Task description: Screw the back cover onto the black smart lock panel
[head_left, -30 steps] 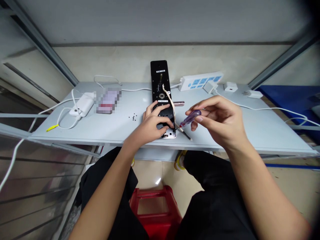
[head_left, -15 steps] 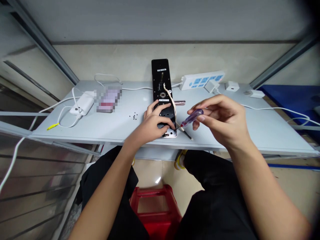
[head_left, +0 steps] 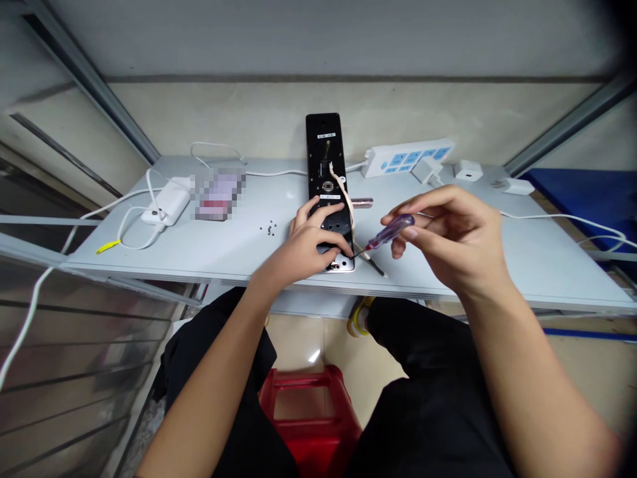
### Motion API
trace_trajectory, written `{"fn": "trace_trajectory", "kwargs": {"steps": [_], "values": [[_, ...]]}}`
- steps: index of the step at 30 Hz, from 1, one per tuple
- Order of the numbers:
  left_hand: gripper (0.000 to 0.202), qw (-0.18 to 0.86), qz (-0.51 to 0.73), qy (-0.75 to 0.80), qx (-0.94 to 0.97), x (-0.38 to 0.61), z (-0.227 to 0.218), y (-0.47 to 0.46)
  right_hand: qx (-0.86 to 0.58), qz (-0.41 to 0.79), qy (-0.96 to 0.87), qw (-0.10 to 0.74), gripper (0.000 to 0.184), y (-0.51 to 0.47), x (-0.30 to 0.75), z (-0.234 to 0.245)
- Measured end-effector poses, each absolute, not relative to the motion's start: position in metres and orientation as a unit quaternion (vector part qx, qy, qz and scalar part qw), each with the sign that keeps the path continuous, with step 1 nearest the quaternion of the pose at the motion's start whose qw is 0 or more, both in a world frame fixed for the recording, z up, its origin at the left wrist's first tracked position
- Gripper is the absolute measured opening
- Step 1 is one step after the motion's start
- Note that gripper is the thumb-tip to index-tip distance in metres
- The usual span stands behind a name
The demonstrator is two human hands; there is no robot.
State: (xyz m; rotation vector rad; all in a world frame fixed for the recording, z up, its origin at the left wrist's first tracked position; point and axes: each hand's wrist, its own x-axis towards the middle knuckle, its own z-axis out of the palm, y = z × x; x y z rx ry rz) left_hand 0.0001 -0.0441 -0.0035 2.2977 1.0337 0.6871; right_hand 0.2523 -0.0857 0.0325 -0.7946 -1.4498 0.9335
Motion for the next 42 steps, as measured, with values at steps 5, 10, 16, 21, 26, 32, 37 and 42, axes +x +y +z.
{"fn": "trace_trajectory", "kwargs": {"steps": [5,10,16,21,26,32,37,42], "values": [[0.039,0.259,0.259,0.378,0.85,0.0,-0.005,-0.044,-0.339,0.4,-0.624,0.579,0.023,-0.086,0.25,0.034],[0.038,0.26,0.26,0.378,0.85,-0.001,-0.006,-0.044,-0.335,0.393,-0.629,0.581,0.023,-0.086,0.247,0.036],[0.039,0.259,0.265,0.378,0.848,0.0,-0.006,-0.044,-0.335,0.391,-0.631,0.581,0.021,-0.086,0.249,0.033],[0.038,0.263,0.264,0.379,0.847,0.0,-0.006,-0.044,-0.342,0.392,-0.631,0.576,0.02,-0.087,0.249,0.034],[0.038,0.261,0.262,0.378,0.849,-0.001,-0.006,-0.044,-0.339,0.395,-0.63,0.576,0.023,-0.09,0.246,0.037],[0.037,0.258,0.258,0.381,0.85,0.0,-0.004,-0.045,-0.336,0.408,-0.633,0.566,0.027,-0.095,0.239,0.043],[0.031,0.26,0.258,0.381,0.849,0.0,-0.004,-0.045,-0.349,0.398,-0.628,0.57,0.036,-0.097,0.236,0.044],[0.017,0.268,0.261,0.385,0.844,0.002,-0.002,-0.045,-0.365,0.378,-0.627,0.574,0.037,-0.098,0.235,0.042]]}}
